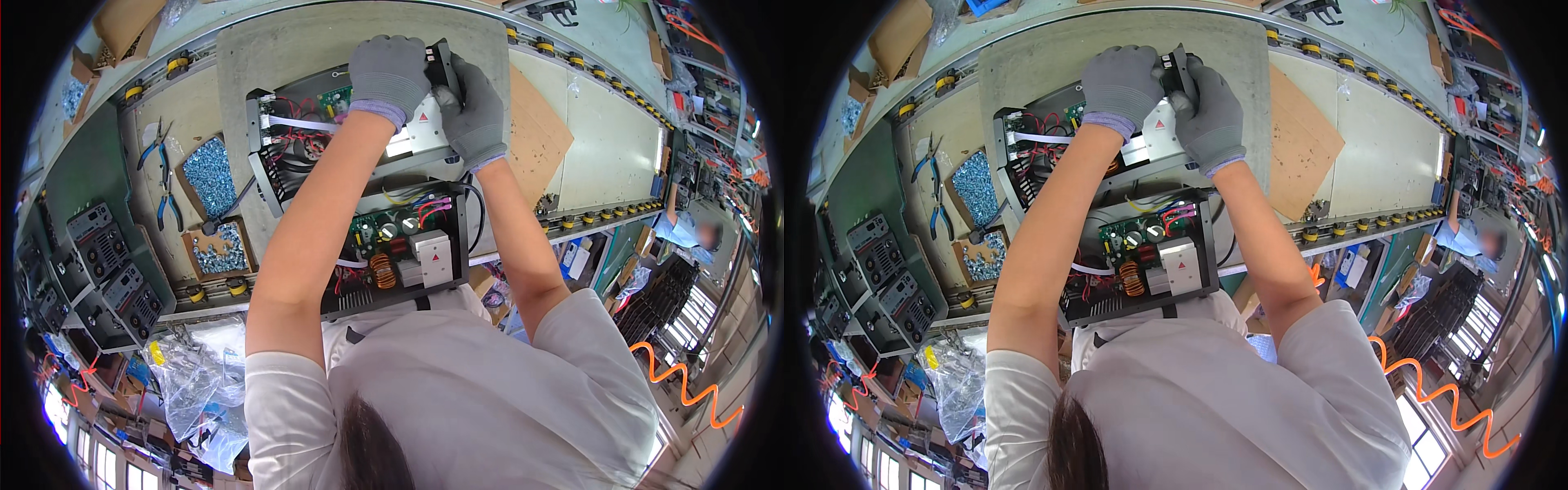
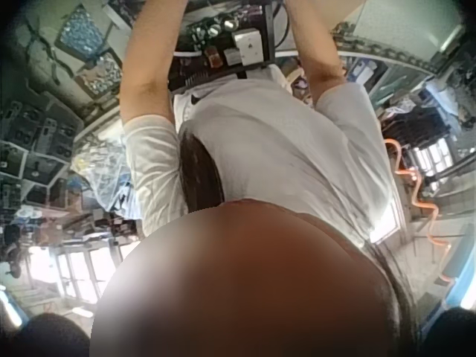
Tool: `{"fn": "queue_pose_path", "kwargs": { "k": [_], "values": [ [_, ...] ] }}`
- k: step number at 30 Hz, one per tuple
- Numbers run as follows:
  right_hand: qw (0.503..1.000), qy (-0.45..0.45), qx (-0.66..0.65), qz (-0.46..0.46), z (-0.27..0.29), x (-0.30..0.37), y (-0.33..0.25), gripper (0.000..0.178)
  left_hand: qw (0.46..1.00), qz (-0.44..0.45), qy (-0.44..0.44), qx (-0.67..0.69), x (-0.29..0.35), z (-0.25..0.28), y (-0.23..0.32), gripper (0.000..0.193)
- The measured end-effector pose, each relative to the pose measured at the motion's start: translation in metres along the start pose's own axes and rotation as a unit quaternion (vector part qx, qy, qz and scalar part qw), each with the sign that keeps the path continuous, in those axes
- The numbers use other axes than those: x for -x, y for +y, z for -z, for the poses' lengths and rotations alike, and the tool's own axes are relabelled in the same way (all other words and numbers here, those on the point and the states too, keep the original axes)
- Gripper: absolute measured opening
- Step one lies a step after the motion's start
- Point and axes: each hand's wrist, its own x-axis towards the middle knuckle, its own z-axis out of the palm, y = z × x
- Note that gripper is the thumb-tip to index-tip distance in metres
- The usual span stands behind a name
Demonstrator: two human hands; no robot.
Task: The recorder is assembling internal components and wiring for power inverters at an electronics assembly station.
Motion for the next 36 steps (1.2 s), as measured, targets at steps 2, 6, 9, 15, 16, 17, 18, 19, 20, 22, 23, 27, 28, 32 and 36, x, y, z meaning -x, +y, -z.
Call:
{"fn": "queue_pose_path", "kwargs": {
  "k": [2, 6, 9, 15, 16, 17, 18, 19, 20, 22, 23, 27, 28, 32, 36],
  "values": [
    [1.0, -0.002, 0.004, -0.006, 0.0, -0.001, -0.001, 0.042, 0.993, 0.079, -0.068, 0.057, -0.004, 0.003, -0.001, 0.02],
    [0.999, 0.004, 0.044, 0.0, 0.003, 0.003, -0.008, 0.044, 0.958, 0.134, -0.159, 0.199, -0.011, 0.016, -0.021, 0.028],
    [0.999, 0.003, 0.041, -0.026, 0.006, 0.008, -0.015, 0.046, 0.964, 0.029, -0.186, 0.191, -0.009, 0.027, -0.037, 0.029],
    [0.986, 0.071, 0.056, 0.141, 0.015, 0.007, -0.035, 0.035, 0.954, 0.137, -0.006, 0.268, 0.032, 0.065, -0.077, 0.023],
    [0.986, 0.072, 0.059, 0.14, 0.016, 0.007, -0.04, 0.035, 0.955, 0.134, -0.011, 0.263, 0.042, 0.068, -0.081, 0.023],
    [0.981, 0.019, 0.068, 0.181, 0.014, 0.007, -0.047, 0.028, 0.965, 0.116, -0.02, 0.235, 0.051, 0.07, -0.084, 0.024],
    [0.971, -0.032, 0.076, 0.223, 0.011, 0.007, -0.054, 0.02, 0.973, 0.098, -0.029, 0.207, 0.057, 0.069, -0.085, 0.025],
    [0.968, -0.067, 0.094, 0.223, 0.006, 0.008, -0.061, 0.018, 0.974, 0.093, -0.03, 0.204, 0.06, 0.066, -0.085, 0.025],
    [0.969, -0.071, 0.099, 0.214, 0.0, 0.006, -0.068, 0.018, 0.973, 0.086, -0.017, 0.214, 0.063, 0.061, -0.084, 0.026],
    [0.957, -0.098, 0.159, 0.224, -0.016, 0.001, -0.08, 0.015, 0.972, 0.078, -0.001, 0.221, 0.064, 0.053, -0.083, 0.027],
    [0.952, -0.106, 0.186, 0.217, -0.022, 0.0, -0.084, 0.017, 0.96, 0.092, 0.005, 0.263, 0.06, 0.048, -0.082, 0.028],
    [0.935, -0.148, 0.2, 0.255, -0.033, -0.011, -0.081, 0.016, 0.896, 0.195, 0.006, 0.4, 0.05, 0.038, -0.083, 0.032],
    [0.929, -0.14, 0.194, 0.284, -0.03, -0.012, -0.078, 0.014, 0.897, 0.189, 0.01, 0.399, 0.049, 0.038, -0.083, 0.032],
    [0.975, -0.036, 0.14, 0.169, -0.003, -0.014, -0.053, 0.011, 0.909, 0.169, -0.065, 0.375, 0.05, 0.043, -0.083, 0.033],
    [0.991, 0.059, 0.122, 0.005, 0.017, -0.011, -0.029, 0.01, 0.927, 0.122, -0.157, 0.317, 0.044, 0.045, -0.071, 0.037]
  ]
}}
